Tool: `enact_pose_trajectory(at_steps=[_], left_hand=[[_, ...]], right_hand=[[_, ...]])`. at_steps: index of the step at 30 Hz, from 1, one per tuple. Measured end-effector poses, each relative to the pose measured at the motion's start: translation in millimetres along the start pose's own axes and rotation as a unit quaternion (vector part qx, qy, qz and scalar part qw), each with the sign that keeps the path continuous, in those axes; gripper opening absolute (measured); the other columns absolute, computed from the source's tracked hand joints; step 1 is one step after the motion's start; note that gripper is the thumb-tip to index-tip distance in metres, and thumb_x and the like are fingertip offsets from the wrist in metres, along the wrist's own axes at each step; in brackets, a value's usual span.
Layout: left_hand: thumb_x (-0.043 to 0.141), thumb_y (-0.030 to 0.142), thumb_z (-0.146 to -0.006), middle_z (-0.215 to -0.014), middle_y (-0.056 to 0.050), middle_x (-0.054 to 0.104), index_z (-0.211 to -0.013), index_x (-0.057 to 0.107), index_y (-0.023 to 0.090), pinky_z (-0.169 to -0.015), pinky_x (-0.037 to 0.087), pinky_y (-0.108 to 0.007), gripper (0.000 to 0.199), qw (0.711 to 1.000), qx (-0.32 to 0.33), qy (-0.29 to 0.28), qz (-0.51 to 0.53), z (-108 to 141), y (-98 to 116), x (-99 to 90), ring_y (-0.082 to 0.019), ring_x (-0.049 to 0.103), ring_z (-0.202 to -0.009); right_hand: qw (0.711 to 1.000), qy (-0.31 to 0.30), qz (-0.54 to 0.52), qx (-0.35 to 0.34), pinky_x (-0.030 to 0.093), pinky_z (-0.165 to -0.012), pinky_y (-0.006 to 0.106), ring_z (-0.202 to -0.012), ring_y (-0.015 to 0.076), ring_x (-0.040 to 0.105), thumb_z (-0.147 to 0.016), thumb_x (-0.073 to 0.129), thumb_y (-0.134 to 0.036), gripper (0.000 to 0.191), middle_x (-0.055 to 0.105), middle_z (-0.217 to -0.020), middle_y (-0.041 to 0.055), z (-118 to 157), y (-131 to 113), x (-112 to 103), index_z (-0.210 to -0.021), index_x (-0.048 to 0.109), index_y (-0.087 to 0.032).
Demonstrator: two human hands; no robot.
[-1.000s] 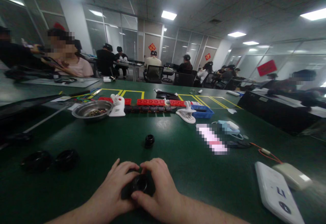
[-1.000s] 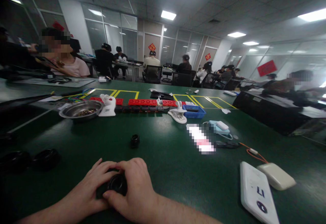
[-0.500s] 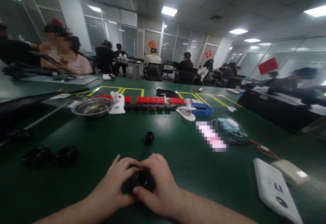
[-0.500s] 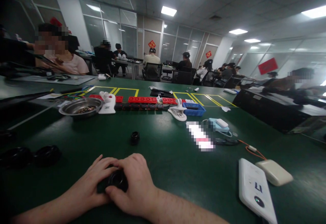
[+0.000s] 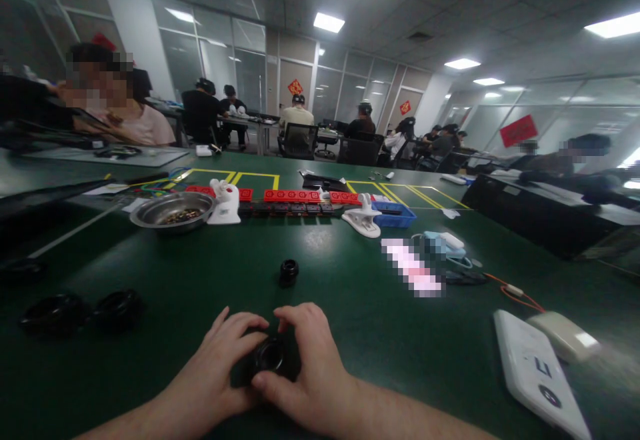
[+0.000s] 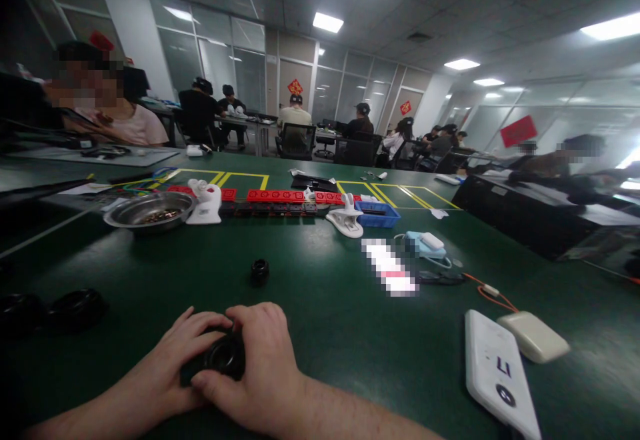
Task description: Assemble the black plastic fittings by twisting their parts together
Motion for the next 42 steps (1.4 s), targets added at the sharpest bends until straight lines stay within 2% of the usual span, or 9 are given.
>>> enact_pose_trajectory(at_steps=[3,7,13,18,22,29,35,39,42], left_hand=[[0.064,0.029,-0.057,-0.105,-0.003,0.055,-0.098,0.057,0.029,-0.096,0.018,-0.058,0.041,1.000,0.005,0.005,-0.003,0,1,-0.5,-0.027,0.048,-0.101],[0.064,0.032,-0.058,-0.105,-0.003,0.055,-0.096,0.058,0.028,-0.097,0.018,-0.058,0.039,1.000,0.002,0.001,-0.005,-1,1,-0.5,-0.027,0.048,-0.101],[0.063,0.033,-0.059,-0.105,-0.003,0.055,-0.092,0.060,0.027,-0.097,0.017,-0.059,0.034,1.000,0.000,-0.005,-0.004,0,-1,1.1,-0.027,0.048,-0.102],[0.063,0.030,-0.058,-0.107,-0.003,0.054,-0.098,0.057,0.027,-0.097,0.017,-0.058,0.040,1.000,0.004,-0.003,0.001,0,1,-0.4,-0.027,0.048,-0.101],[0.063,0.029,-0.057,-0.105,-0.003,0.055,-0.100,0.055,0.029,-0.097,0.017,-0.058,0.044,1.000,0.002,-0.008,0.010,-1,3,-2.0,-0.026,0.048,-0.101],[0.064,0.032,-0.058,-0.104,-0.003,0.055,-0.090,0.060,0.027,-0.096,0.017,-0.060,0.033,1.000,-0.002,-0.012,0.007,-1,2,-1.6,-0.027,0.049,-0.100],[0.066,0.033,-0.057,-0.106,-0.002,0.055,-0.098,0.058,0.029,-0.096,0.017,-0.059,0.042,1.000,-0.003,-0.015,0.009,-2,3,-1.5,-0.027,0.049,-0.101],[0.065,0.034,-0.058,-0.106,-0.004,0.054,-0.101,0.056,0.028,-0.097,0.017,-0.058,0.045,1.000,0.007,-0.007,0.005,-1,2,-0.5,-0.026,0.048,-0.101],[0.064,0.036,-0.058,-0.106,-0.004,0.054,-0.095,0.058,0.027,-0.097,0.017,-0.058,0.038,1.000,0.011,-0.003,0.000,0,0,0.5,-0.027,0.048,-0.101]], right_hand=[[0.999,-0.039,-0.011,-0.035,0.034,-0.084,0.042,-0.083,0.0200,0.048,-0.067,0.049,-0.025,0.038,0.054,-0.089,0.0047,-2,-9,4,-0.104,0.045,-0.019],[0.994,-0.058,-0.034,-0.089,0.018,-0.099,0.047,-0.098,0.0209,0.046,-0.063,0.047,-0.022,0.054,0.051,-0.104,0.0062,0,-19,5,-0.115,0.035,-0.020],[0.997,0.045,-0.003,-0.055,0.035,-0.088,0.040,-0.104,0.0244,0.041,-0.064,0.059,-0.033,0.055,0.043,-0.109,0.0112,5,-6,-5,-0.111,0.034,-0.017],[0.998,-0.023,-0.009,-0.052,0.025,-0.095,0.047,-0.089,0.0200,0.050,-0.068,0.054,-0.029,0.041,0.054,-0.091,0.0036,0,-11,4,-0.106,0.042,-0.021],[0.993,-0.054,-0.033,-0.096,0.017,-0.099,0.048,-0.098,0.0209,0.047,-0.063,0.045,-0.021,0.050,0.052,-0.103,0.0056,-1,-22,5,-0.112,0.037,-0.021],[0.999,0.028,0.006,-0.040,0.033,-0.090,0.042,-0.104,0.0242,0.041,-0.068,0.056,-0.028,0.050,0.045,-0.109,0.0108,4,-3,-2,-0.112,0.035,-0.018],[0.998,-0.038,-0.019,-0.047,0.028,-0.093,0.045,-0.089,0.0201,0.048,-0.069,0.049,-0.023,0.038,0.053,-0.093,0.0056,0,-9,6,-0.107,0.041,-0.019],[0.991,-0.067,-0.060,-0.100,0.021,-0.098,0.046,-0.097,0.0205,0.048,-0.065,0.046,-0.025,0.051,0.051,-0.104,0.0071,0,-21,6,-0.114,0.035,-0.019],[0.995,-0.043,-0.053,-0.077,0.024,-0.096,0.044,-0.100,0.0216,0.046,-0.067,0.050,-0.030,0.051,0.049,-0.108,0.0078,0,-15,4,-0.114,0.035,-0.019]])
Point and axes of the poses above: each hand's wrist, its own z-axis away from the middle knuckle, its own x-axis out of the palm, y = z × x, the point moved 9 cm from there along -z, towards the middle knuckle
